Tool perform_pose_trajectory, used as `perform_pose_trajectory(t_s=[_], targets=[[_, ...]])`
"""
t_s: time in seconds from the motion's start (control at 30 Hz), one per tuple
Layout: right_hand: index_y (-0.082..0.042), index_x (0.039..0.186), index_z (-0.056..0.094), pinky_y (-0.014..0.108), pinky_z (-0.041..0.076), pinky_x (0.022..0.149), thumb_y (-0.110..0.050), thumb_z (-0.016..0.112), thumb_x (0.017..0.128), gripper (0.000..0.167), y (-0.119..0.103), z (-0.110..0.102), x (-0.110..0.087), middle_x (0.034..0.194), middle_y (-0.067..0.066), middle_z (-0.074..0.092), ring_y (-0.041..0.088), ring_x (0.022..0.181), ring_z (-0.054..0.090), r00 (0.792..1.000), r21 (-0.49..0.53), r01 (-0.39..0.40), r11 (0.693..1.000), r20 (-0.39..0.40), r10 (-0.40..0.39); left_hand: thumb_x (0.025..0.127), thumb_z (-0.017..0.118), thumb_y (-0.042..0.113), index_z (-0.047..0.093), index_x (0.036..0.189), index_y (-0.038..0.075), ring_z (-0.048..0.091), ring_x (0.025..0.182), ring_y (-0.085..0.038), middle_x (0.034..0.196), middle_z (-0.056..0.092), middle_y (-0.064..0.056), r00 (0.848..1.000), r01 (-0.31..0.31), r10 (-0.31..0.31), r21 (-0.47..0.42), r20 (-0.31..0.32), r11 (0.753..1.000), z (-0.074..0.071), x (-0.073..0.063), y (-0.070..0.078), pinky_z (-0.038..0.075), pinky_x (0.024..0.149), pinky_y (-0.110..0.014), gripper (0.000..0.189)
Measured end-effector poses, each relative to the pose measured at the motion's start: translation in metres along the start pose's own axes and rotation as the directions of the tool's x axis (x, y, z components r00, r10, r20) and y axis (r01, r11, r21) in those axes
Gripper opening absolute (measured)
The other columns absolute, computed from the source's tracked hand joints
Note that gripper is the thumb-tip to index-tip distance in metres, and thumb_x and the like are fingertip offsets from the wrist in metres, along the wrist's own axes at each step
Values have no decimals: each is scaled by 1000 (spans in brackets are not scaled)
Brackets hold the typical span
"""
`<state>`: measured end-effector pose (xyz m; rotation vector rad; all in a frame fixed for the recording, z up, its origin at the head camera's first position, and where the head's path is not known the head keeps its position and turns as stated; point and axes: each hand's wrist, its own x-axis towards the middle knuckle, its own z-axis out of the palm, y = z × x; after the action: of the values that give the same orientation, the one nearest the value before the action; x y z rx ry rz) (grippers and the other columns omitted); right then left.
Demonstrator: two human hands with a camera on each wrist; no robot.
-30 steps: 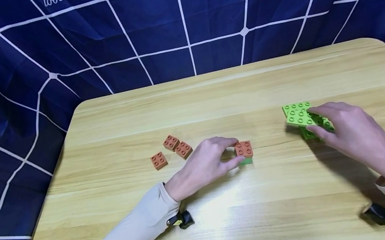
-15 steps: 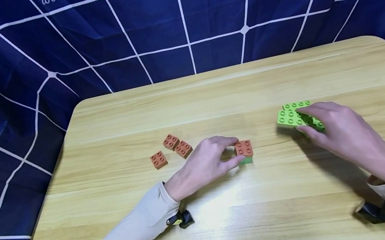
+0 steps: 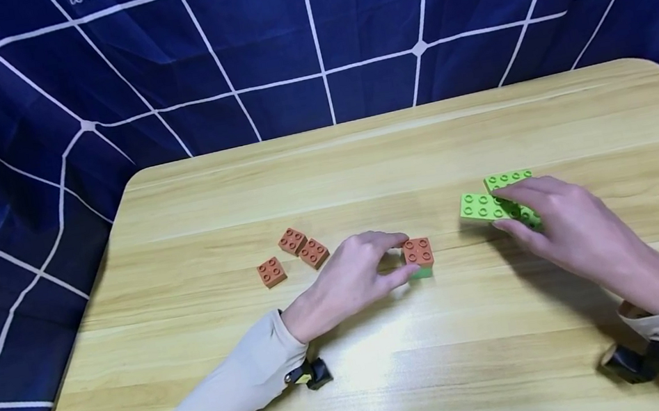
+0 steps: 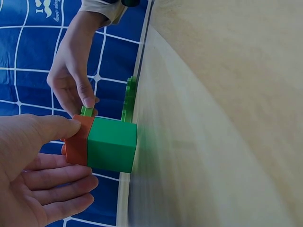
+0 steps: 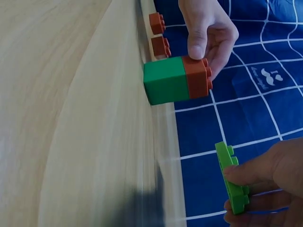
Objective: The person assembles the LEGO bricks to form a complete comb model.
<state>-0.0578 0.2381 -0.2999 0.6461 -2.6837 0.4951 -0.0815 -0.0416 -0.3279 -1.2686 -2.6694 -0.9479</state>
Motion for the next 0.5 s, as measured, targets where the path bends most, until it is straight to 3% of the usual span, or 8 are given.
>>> perform_pose_trajectory(t_s=[0.33, 0.5], targets=[[7, 113, 66, 60, 53, 78, -3, 83, 68, 49, -8, 4, 2, 106, 28, 65, 44, 94, 63, 996, 25, 81, 996, -28, -80, 89, 70, 29, 66, 116, -2, 69, 91, -19, 108, 71, -15, 1000, -2, 2, 5, 5, 1000, 0, 0, 0, 52, 90, -20, 41], [6, 113, 66, 58, 53, 79, -5, 80, 73, 44, -12, 6, 4, 105, 26, 66, 42, 95, 63, 989, 62, 141, 988, -45, -138, 89, 70, 29, 65, 116, -2, 69, 84, -16, 108, 70, -15, 1000, 7, -7, 6, 9, 1000, 1, 0, 0, 52, 88, -17, 42]])
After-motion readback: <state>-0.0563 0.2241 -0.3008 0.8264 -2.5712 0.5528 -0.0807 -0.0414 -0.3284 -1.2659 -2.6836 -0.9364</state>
